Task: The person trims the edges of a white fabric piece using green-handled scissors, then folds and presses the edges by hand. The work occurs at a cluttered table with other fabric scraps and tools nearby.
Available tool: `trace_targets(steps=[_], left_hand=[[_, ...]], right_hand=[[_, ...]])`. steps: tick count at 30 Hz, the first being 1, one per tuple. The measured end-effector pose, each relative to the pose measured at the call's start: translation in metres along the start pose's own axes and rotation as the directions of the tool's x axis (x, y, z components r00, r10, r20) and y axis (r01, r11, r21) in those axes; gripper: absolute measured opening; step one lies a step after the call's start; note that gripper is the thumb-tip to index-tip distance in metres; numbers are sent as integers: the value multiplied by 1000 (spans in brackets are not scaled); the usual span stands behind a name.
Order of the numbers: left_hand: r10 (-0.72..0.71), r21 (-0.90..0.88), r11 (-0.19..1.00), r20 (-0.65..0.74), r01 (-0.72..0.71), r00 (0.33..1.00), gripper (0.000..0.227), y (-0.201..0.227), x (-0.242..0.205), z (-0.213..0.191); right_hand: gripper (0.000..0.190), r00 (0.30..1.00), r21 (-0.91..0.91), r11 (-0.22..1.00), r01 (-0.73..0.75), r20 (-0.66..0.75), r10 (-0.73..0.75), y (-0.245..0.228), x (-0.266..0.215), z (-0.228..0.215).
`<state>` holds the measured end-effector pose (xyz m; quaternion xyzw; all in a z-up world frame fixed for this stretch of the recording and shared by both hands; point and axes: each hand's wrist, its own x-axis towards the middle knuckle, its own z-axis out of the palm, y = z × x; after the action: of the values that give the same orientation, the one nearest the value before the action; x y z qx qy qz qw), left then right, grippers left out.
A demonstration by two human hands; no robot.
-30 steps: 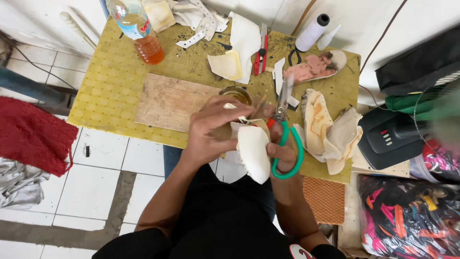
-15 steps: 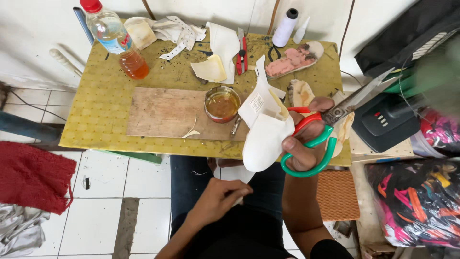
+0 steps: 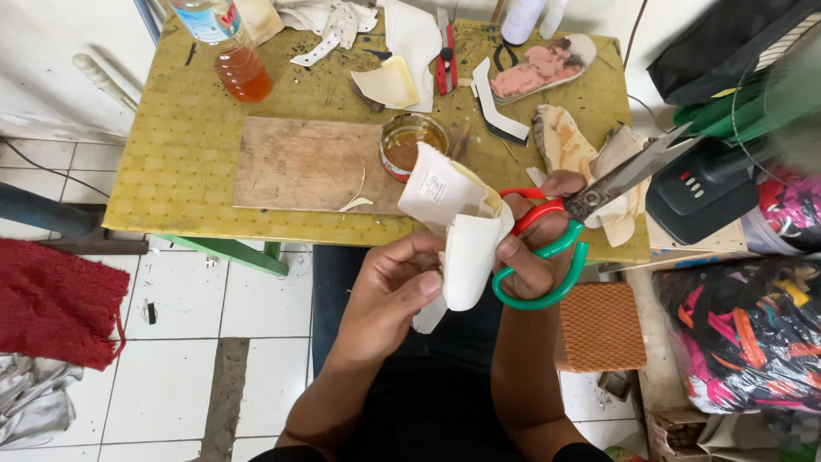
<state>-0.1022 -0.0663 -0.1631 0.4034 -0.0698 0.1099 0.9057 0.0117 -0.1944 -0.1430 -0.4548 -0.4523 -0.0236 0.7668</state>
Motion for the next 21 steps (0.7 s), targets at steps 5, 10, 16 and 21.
trace_targets(steps=[5,10,16,21], left_hand=[[-26,-66,997,-5,26,1000,18,20,1,17],[261,292,937,-222,-192,939,18,18,0,22],[386,489,845,-273,-218,881,22,6,3,25],[496,701,668,-170,-249,852,18,9,10,26]], right_hand=[[48,973,3,979,-204,-109,203,4,-10,8],[46,950,-361,916,-174,-306,60,-24,-2,29],[57,957,-263,956,-134,-285,55,-11,-23,39],[47,939,-310,941,-139,-343,26,-10,-5,53]])
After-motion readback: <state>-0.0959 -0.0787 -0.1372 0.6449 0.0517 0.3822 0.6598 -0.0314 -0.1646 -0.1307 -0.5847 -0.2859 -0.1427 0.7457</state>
